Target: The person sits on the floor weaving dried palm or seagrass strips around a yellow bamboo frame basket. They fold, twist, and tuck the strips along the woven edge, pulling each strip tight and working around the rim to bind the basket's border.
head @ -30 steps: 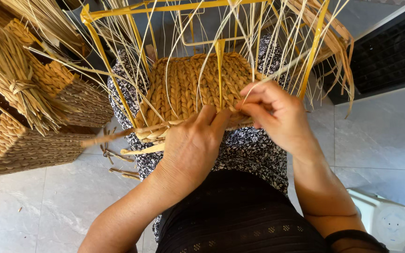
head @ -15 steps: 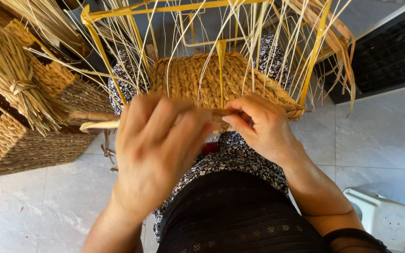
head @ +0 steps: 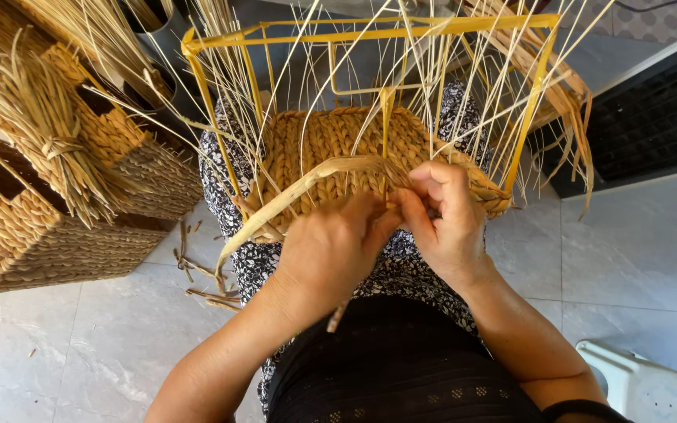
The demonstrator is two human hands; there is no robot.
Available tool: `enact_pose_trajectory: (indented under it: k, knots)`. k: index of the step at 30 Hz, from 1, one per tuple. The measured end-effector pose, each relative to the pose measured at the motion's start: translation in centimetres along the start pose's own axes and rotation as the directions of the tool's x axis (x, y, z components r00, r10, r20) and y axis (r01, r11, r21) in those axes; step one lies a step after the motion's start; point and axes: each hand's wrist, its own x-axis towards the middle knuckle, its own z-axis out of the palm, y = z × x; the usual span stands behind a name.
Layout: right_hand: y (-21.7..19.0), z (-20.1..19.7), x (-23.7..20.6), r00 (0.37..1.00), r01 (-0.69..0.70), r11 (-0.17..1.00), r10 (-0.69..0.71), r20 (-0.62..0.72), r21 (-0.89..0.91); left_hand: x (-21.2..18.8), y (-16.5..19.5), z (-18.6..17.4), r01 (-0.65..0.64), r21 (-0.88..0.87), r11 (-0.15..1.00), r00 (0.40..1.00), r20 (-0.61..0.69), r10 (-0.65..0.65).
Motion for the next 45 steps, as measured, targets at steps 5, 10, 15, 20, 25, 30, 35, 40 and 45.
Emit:
enact_pose_trajectory:
  k: [5,10,15,20,25,30,35,40,45]
  knots:
    - [-0.3,0.6,0.5,0.998,-0.054,0.999,0.054,-0.029,-0.006,2.6,-2.0,-0.1,-0.31,-0.043,0.95,0.869,-0.418,0.265]
    - [-1.3,0.6,1.4,0.999,-0.04,0.991,0.04,-0.004,-0.13,3.8,-2.2,-0.1,-0.105,-0.542,0.834,0.987,-0.161,0.019]
    - [-1.6,0.2,2.9,0.992,-0.01,0.896,0.065,0.108,-0.444,4.9,-2.1,0.0,0.069,-0.637,0.768,0.995,-0.01,-0.098]
    - [-0.5,0.9,3.2,0.976,0.054,0.835,0.072,0.204,-0.548,5.4,-3.1,0.6,-0.258,-0.5,0.827,0.952,-0.279,0.129]
    - [0.2,0.9,2.7,0.967,0.081,0.846,0.062,0.248,-0.526,5.5,-3.9,0.5,0.25,-0.416,0.874,0.967,0.154,-0.203]
    - [0.2,0.7,2.4,0.982,0.029,0.887,0.059,0.177,-0.46,4.9,-4.4,0.6,-0.229,-0.406,0.885,0.965,-0.212,0.152]
    - [0.1,0.8,1.7,0.993,0.108,0.915,-0.083,0.079,-0.388,4.2,-3.9,0.9,-0.192,-0.314,0.93,0.947,-0.309,0.091]
    - [1.1,0.7,0.8,0.995,0.098,0.973,-0.1,0.002,-0.21,3.0,-4.8,0.8,0.085,-0.346,0.934,0.963,-0.214,-0.166]
    - [2.8,0.9,0.1,0.974,0.209,0.978,-0.209,-0.083,-0.007,0.1,-7.6,-0.1,0.153,-0.909,0.387,0.946,0.021,-0.325]
